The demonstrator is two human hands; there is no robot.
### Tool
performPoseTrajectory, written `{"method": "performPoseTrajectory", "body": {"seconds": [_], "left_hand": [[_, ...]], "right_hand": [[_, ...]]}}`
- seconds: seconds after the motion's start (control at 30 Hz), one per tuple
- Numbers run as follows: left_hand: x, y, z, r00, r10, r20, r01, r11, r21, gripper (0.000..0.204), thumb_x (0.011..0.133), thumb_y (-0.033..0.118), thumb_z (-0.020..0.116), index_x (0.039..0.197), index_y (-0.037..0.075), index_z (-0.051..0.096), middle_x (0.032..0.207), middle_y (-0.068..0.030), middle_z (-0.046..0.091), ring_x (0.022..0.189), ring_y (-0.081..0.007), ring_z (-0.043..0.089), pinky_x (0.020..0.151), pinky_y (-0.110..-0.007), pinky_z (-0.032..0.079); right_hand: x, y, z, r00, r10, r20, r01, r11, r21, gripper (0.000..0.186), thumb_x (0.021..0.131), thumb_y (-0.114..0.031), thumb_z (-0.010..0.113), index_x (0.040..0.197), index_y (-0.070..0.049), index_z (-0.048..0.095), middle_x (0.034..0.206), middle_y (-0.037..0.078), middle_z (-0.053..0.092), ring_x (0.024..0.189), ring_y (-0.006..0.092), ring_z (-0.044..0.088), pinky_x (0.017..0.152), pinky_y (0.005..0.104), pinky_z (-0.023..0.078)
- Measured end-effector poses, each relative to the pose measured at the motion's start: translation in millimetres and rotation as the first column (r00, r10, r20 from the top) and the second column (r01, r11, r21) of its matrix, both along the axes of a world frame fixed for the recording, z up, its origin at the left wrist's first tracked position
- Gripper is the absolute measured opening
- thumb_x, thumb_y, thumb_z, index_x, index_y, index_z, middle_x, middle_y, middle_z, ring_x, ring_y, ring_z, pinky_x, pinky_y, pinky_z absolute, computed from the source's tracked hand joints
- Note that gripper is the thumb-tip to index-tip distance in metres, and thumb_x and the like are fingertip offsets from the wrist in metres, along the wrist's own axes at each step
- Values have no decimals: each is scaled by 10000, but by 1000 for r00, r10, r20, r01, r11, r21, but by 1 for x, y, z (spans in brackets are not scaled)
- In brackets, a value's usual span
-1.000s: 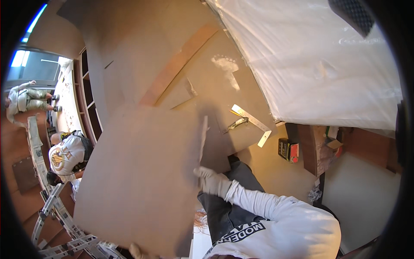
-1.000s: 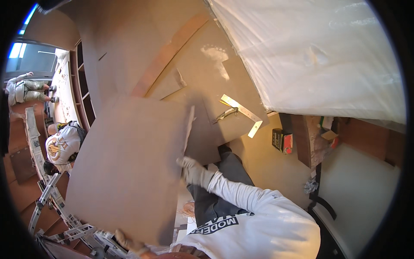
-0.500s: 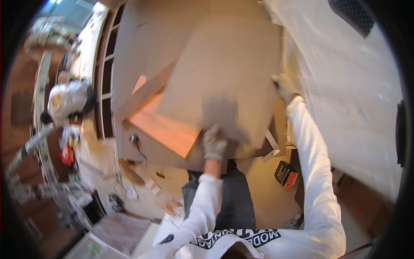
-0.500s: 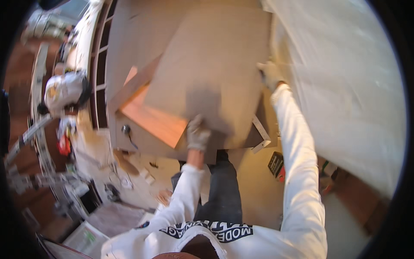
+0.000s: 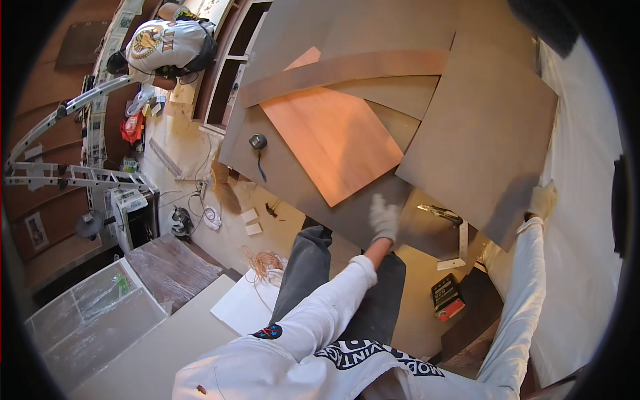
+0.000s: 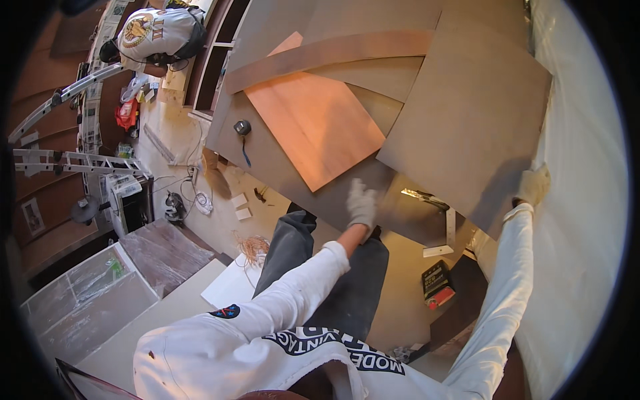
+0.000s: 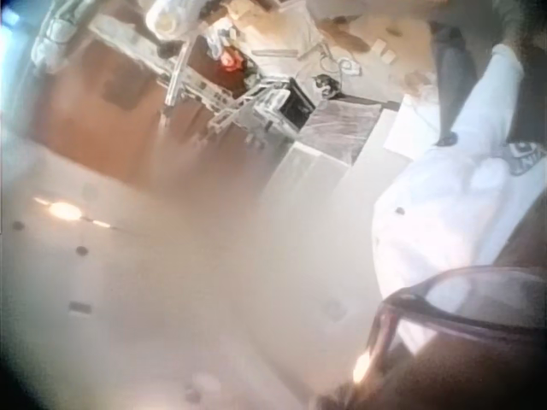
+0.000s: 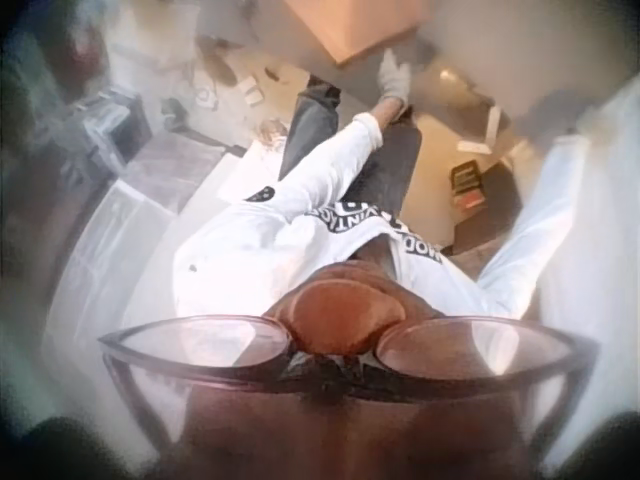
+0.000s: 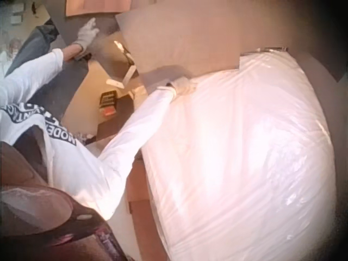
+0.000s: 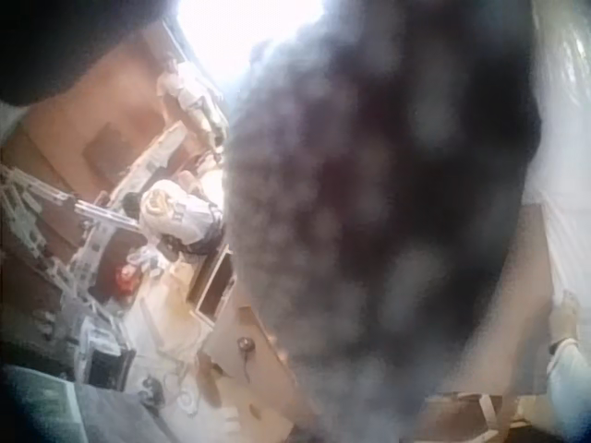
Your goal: The person aligns a wooden plank over a board and uses a utility knife to score or cut a section of the material while using a straight edge to guide the blade.
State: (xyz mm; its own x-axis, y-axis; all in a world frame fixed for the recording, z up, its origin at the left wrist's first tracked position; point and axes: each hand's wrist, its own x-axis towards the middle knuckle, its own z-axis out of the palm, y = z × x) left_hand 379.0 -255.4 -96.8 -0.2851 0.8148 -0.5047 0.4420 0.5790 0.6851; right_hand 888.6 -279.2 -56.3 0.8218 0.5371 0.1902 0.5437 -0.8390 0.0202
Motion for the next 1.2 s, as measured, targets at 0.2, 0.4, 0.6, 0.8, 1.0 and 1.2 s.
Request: {"method": "performPoseTrajectory", "body": {"seconds": [0.2,0.4,0.6,0.8,1.0,1.2], "left_hand": [[-140,84,-16,883,6,-470,-46,996,-73,808,895,234,658,1578,-42,325,1579,-278,428,1474,-411,398,1221,-450,334],[-194,207,-27,925,-81,-372,41,993,-114,920,862,235,713,1604,-39,244,1626,-280,354,1468,-407,415,1222,-428,339],[-174,257,-17,992,99,-76,-118,943,-313,1020,826,301,761,1620,-15,205,1590,-281,396,1411,-396,483,1161,-443,415],[-227,226,-42,990,94,-106,-135,853,-504,1018,839,333,788,1622,6,225,1599,-291,375,1399,-424,491,1162,-441,418],[-221,185,-50,991,-90,-101,55,952,-302,1027,863,351,809,1631,11,218,1630,-276,345,1411,-417,484,1193,-422,379],[-267,197,-46,935,209,287,-125,950,-286,950,898,267,797,1624,3,245,1552,-197,486,1359,-298,531,1152,-368,399]], "right_hand": [[-282,90,-4,542,715,-441,-578,698,422,452,990,-180,642,1432,-102,584,1447,156,589,1362,355,532,1154,451,424],[-414,212,-70,603,567,-561,-443,823,356,589,950,-253,699,1453,-15,507,1437,216,559,1342,403,516,1133,470,430],[-443,209,-119,795,298,-528,-322,945,49,747,917,-436,729,1475,-3,485,1425,241,562,1356,422,497,1133,498,418],[-435,244,-103,663,115,-740,-252,965,-76,817,890,-546,710,1507,-61,482,1428,252,557,1343,431,518,1124,527,423],[-457,235,-105,758,211,-617,-303,952,-47,775,911,-587,661,1483,-81,527,1449,238,553,1340,422,532,1103,534,441],[-457,228,-87,622,73,-780,-334,925,-180,736,933,-592,639,1474,-100,554,1478,218,536,1347,416,525,1119,516,431]]}}
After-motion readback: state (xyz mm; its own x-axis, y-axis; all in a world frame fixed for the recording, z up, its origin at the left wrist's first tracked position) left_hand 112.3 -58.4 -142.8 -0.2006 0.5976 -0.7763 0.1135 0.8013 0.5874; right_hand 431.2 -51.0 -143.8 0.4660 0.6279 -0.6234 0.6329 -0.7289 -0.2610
